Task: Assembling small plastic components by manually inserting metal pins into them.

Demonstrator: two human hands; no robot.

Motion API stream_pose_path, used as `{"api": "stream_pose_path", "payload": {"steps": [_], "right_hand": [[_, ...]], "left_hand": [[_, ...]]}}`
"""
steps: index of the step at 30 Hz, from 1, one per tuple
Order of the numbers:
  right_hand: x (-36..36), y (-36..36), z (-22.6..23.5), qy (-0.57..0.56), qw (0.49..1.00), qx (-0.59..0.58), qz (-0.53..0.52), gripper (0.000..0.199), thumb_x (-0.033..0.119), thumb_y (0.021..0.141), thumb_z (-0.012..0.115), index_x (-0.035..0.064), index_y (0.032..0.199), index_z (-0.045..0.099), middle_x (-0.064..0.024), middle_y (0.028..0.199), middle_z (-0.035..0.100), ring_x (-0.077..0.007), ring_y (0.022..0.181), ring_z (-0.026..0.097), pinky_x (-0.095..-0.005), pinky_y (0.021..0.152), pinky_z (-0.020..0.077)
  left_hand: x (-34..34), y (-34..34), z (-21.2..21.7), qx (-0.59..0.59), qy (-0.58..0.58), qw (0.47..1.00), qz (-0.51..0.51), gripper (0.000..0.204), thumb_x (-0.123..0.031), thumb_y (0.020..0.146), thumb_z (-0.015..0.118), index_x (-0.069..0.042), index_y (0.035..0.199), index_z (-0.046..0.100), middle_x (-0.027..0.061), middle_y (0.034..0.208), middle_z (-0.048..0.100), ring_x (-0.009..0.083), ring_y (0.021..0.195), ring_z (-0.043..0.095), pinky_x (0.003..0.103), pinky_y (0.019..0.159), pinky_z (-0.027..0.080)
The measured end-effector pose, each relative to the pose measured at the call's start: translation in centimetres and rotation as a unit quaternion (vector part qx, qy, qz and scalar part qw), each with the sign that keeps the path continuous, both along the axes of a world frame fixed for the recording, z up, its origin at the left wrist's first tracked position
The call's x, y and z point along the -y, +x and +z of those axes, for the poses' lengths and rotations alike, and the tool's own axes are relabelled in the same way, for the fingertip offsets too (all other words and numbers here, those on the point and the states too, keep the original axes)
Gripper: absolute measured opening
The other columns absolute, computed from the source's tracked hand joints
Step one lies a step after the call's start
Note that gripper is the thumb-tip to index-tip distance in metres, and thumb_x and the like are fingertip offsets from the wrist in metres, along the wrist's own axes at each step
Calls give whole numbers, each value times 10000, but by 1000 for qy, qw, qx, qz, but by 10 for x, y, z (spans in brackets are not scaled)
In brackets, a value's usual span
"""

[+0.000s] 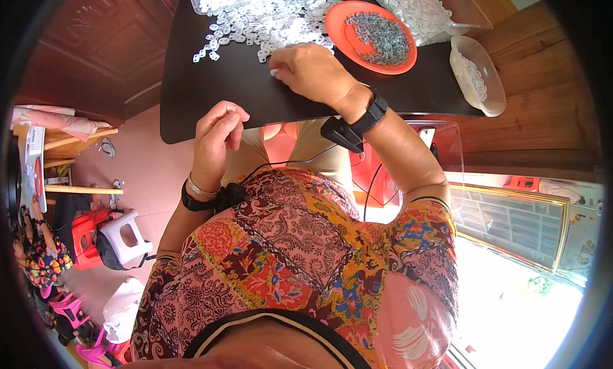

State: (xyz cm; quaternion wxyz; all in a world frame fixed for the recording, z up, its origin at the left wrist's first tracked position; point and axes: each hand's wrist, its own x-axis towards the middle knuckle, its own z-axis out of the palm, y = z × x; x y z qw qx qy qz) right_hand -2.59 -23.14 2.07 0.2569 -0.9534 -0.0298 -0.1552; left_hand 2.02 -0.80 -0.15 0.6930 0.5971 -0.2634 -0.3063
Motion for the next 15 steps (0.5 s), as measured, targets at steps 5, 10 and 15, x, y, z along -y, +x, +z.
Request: {"api": "stream_pose_path", "payload": {"steps": [5, 10, 15], "right_hand": [[16, 21, -2, -107, 993, 39, 4, 121, 121, 811, 621, 46, 898, 659, -115, 825, 643, -306, 766, 627, -367, 691, 500], [11, 42, 3, -172, 984, 37, 40, 116, 105, 805, 621, 67, 902, 670, -102, 866, 624, -296, 835, 616, -379, 728, 500], [10, 55, -6, -254, 964, 53, 63, 107, 124, 798, 620, 77, 889, 653, -89, 863, 597, -281, 858, 603, -377, 742, 500]], "left_hand": [[-1, 1, -2, 0, -3, 1000, -7, 202, -143, 922, 467, 1, 813, 557, -34, 557, 401, 32, 487, 323, 187, 503, 363], [-2, 1, -5, -9, -11, 1000, -3, 201, -138, 924, 475, 4, 809, 559, -34, 558, 409, 33, 490, 335, 203, 463, 267], [-5, 1, -7, -17, -19, 1000, 4, 200, -136, 922, 478, 3, 806, 564, -35, 558, 414, 35, 490, 340, 201, 463, 267]]}}
